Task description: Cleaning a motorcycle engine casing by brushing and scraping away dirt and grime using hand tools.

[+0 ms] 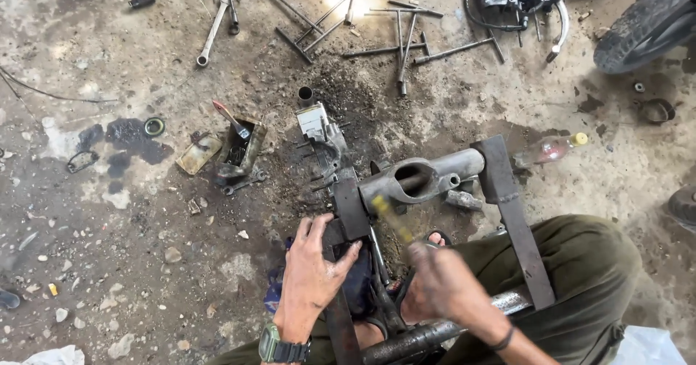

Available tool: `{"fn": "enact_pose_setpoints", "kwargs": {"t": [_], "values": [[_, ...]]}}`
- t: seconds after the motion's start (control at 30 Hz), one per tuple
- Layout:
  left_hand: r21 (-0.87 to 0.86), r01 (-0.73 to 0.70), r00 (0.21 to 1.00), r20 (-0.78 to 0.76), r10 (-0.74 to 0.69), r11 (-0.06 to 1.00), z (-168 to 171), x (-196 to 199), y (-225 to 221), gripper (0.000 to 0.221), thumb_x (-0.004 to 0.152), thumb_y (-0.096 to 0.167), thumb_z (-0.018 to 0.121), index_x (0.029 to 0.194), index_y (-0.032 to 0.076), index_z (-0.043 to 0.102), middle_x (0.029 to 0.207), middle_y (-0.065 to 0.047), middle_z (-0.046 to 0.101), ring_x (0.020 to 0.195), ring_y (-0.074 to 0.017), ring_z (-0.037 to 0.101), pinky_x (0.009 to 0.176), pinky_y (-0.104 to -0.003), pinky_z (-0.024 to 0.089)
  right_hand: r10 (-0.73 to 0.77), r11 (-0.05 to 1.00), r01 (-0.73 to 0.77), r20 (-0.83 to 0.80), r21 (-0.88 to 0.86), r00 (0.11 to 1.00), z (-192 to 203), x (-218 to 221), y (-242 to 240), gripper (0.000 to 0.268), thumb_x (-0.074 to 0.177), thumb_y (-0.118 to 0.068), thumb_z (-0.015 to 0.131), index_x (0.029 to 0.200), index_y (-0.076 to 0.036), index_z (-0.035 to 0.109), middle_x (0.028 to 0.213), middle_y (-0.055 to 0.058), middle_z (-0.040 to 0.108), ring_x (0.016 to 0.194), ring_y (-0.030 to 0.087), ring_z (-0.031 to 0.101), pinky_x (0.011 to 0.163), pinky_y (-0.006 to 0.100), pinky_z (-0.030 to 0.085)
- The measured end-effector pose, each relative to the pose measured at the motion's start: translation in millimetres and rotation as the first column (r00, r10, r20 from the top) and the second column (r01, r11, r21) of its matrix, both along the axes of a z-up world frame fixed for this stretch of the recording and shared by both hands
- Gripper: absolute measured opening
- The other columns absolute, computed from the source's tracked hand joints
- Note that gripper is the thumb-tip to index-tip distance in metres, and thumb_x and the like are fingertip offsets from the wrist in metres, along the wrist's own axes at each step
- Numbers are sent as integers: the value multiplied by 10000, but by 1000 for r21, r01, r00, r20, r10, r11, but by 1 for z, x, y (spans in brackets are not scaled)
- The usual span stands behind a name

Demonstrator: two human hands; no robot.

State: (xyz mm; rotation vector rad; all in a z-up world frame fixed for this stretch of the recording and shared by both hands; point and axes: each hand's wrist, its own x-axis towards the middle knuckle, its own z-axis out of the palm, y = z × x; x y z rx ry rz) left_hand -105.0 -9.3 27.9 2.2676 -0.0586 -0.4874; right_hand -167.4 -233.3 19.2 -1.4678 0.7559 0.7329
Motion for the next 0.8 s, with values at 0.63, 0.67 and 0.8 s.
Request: {"fn": "enact_pose_setpoints", "kwargs": {"t": [0.63,0.67,0.8], "values": [[2,17,1000,17,-17,1000,-6,3,0,637,863,533,727,1320,131,542,1250,-105,559,461,-239,660,741,-498,594,634,33,-583,-434,-812,640,89,46,-35,202,1073,-135,415,1253,-154,504,1100,21,592,669,150,658,525,276,669],[6,20,1000,3,-20,1000,-4,3,0,633,867,534,719,1325,136,538,1261,-96,556,478,-245,696,739,-490,581,709,213,-520,-235,-827,665,91,46,-34,266,1055,-140,405,1262,-147,572,1047,38,677,568,143,675,433,268,622],[12,-14,1000,-13,14,1000,1,0,0,616,861,528,718,1326,162,547,1279,-80,568,577,-279,729,760,-503,566,679,479,-73,316,-875,662,96,53,-58,267,1017,-169,520,1203,-10,625,1025,194,717,800,398,704,713,512,549]]}}
